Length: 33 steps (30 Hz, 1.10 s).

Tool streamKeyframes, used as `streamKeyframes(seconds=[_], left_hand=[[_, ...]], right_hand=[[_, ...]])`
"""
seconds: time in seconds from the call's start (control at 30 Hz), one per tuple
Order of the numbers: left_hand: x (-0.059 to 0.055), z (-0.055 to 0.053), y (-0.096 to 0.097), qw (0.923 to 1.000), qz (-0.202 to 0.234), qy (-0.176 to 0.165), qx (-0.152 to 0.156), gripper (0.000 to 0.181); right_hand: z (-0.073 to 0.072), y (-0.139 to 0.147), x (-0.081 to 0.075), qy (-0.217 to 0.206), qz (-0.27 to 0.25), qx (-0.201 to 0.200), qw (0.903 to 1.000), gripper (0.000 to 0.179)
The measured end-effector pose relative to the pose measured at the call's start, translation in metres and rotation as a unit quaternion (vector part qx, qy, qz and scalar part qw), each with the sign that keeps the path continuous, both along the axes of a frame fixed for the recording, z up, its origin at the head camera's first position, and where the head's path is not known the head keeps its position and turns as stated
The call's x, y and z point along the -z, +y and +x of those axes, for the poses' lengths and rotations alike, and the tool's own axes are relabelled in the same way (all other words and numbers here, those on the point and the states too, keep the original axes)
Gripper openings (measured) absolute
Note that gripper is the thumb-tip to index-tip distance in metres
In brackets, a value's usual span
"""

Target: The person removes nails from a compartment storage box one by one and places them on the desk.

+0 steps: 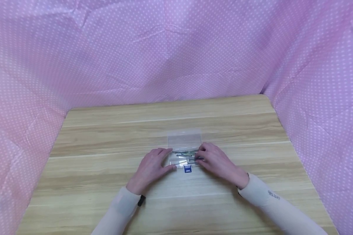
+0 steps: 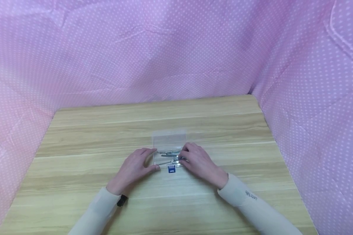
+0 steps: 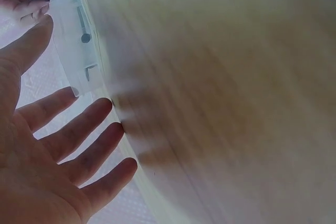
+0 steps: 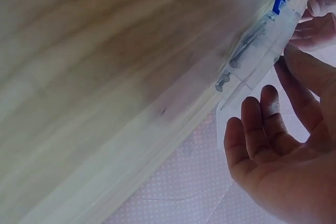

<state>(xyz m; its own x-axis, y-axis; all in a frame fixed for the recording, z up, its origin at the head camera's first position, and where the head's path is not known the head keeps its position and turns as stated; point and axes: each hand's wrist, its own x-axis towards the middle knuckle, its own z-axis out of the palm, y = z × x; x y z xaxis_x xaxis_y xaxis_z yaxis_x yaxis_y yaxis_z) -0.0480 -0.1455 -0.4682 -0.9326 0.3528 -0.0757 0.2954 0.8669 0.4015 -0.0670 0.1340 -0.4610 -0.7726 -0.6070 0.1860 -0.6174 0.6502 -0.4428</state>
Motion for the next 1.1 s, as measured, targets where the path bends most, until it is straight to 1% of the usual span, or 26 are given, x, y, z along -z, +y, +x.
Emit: streamKeyframes(seconds=[0.17,0.43,0.6,0.8,0.9,1.1], left_hand=[[-0.001,-0.001,0.001,1.0000,0.002,0.002,0.007,0.073],[0.001,-0.002,0.001,0.9997,0.004,0.011,0.022,0.071],[0.002,-0.004,0.001,0.9996,0.004,0.014,0.025,0.070],[0.002,-0.006,0.002,0.9998,0.010,0.004,0.018,0.069],[0.002,-0.007,0.002,0.9998,0.015,-0.002,0.014,0.069],[0.001,-0.009,0.002,0.9998,0.016,-0.005,0.013,0.068]], right_hand=[[-0.003,-0.002,0.002,0.007,0.010,-0.018,0.9998,0.010],[-0.008,-0.006,0.002,0.000,0.025,-0.034,0.9991,0.005],[-0.011,-0.007,0.003,-0.008,0.034,-0.049,0.9982,0.007],[-0.016,-0.008,0.002,-0.015,0.047,-0.071,0.9963,0.008],[-0.019,-0.009,0.002,-0.009,0.050,-0.083,0.9952,0.008],[-0.023,-0.012,0.004,0.029,0.063,-0.109,0.9916,0.008]])
